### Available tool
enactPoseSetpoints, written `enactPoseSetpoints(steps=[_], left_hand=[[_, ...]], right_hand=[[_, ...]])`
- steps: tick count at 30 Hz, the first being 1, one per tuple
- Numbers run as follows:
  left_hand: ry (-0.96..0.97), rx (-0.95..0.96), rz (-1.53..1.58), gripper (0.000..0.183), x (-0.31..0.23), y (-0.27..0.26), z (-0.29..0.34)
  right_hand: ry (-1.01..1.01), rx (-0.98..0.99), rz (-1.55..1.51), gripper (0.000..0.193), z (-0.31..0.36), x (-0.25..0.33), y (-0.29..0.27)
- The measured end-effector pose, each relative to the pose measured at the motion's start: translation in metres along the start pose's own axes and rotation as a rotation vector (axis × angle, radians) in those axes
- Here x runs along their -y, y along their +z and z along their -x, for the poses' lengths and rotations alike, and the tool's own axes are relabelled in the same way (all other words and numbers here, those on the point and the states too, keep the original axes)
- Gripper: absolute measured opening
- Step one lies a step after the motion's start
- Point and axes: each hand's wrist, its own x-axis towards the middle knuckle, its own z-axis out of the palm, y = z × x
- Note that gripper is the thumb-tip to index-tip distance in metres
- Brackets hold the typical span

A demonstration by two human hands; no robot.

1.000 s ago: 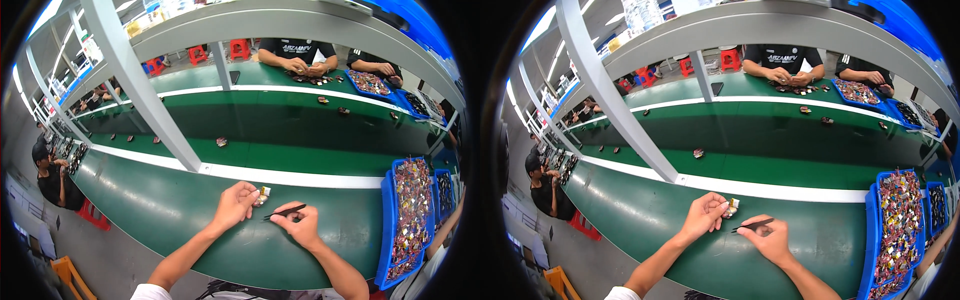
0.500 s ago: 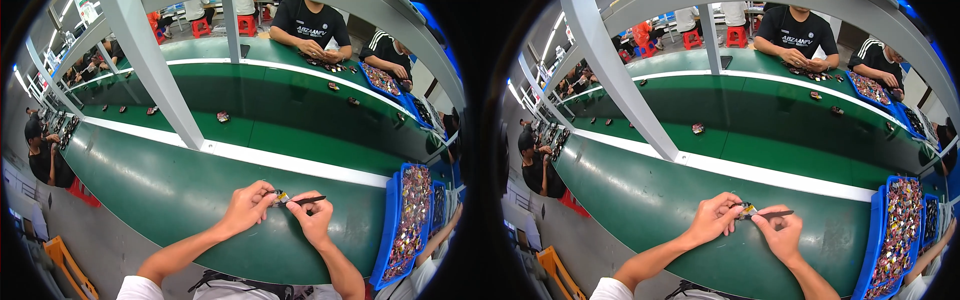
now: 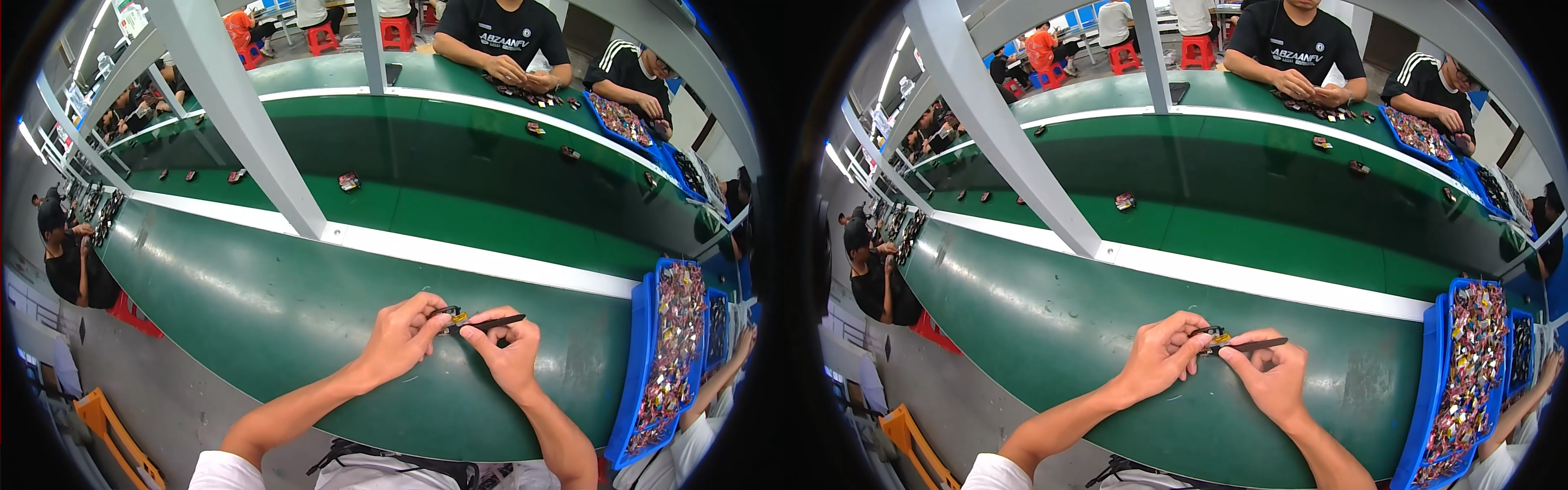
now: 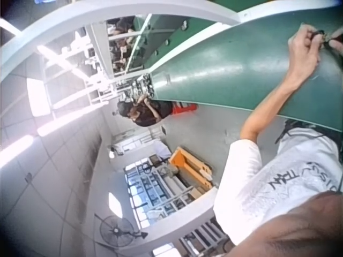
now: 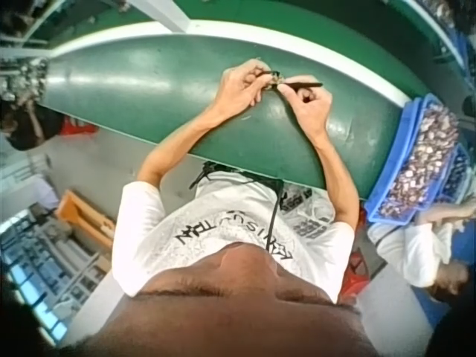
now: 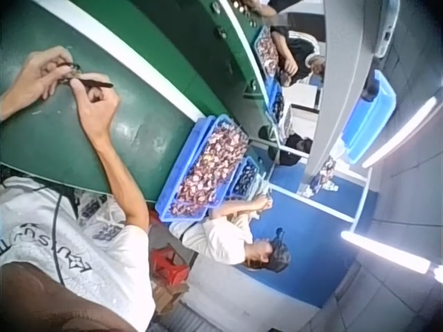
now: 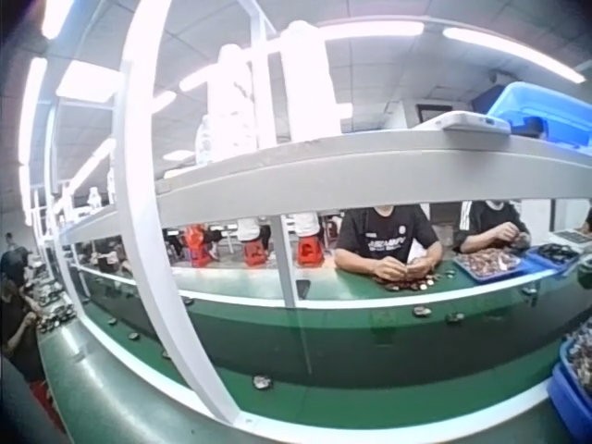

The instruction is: Assemble small plastic and electronic components onto toy car chassis using hands and tweezers at a factory assembly line.

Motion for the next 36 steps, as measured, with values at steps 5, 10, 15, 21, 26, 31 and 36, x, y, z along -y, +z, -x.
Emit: enactPoseSetpoints(steps=[5, 10, 15, 21, 26, 31, 36], left_hand=[[0.014, 0.015, 0.012, 0.019, 0.0011, 0.0007, 0.0009], [0.039, 0.026, 0.031, 0.02, 0.0008, 0.0021, 0.0021], [0.047, 0.022, 0.029, 0.02, 0.0005, 0.0014, 0.0026], [0.043, 0.037, 0.048, 0.02, -0.0001, 0.001, 0.0006], [-0.061, 0.089, 0.226, 0.022, 0.0061, -0.0038, -0.0029], [-0.119, 0.167, 0.285, 0.031, 0.0077, -0.0059, -0.0046], [-0.12, 0.188, 0.333, 0.033, 0.0075, -0.0068, -0.0045]], right_hand=[[0.087, 0.029, -0.116, 0.013, -0.0012, 0.0006, -0.0044], [0.143, 0.034, -0.152, 0.012, -0.0021, 0.0014, -0.0057], [0.129, 0.051, -0.14, 0.01, -0.0028, 0.0016, -0.0058], [0.137, 0.052, -0.123, 0.009, -0.0031, 0.0029, -0.0071], [0.147, 0.05, -0.186, 0.01, -0.0023, 0.0053, -0.0072], [0.009, 0.015, -0.166, 0.011, 0.0015, 0.0045, -0.0051], [-0.179, -0.015, 0.0, 0.011, 0.0027, 0.0066, -0.003]])
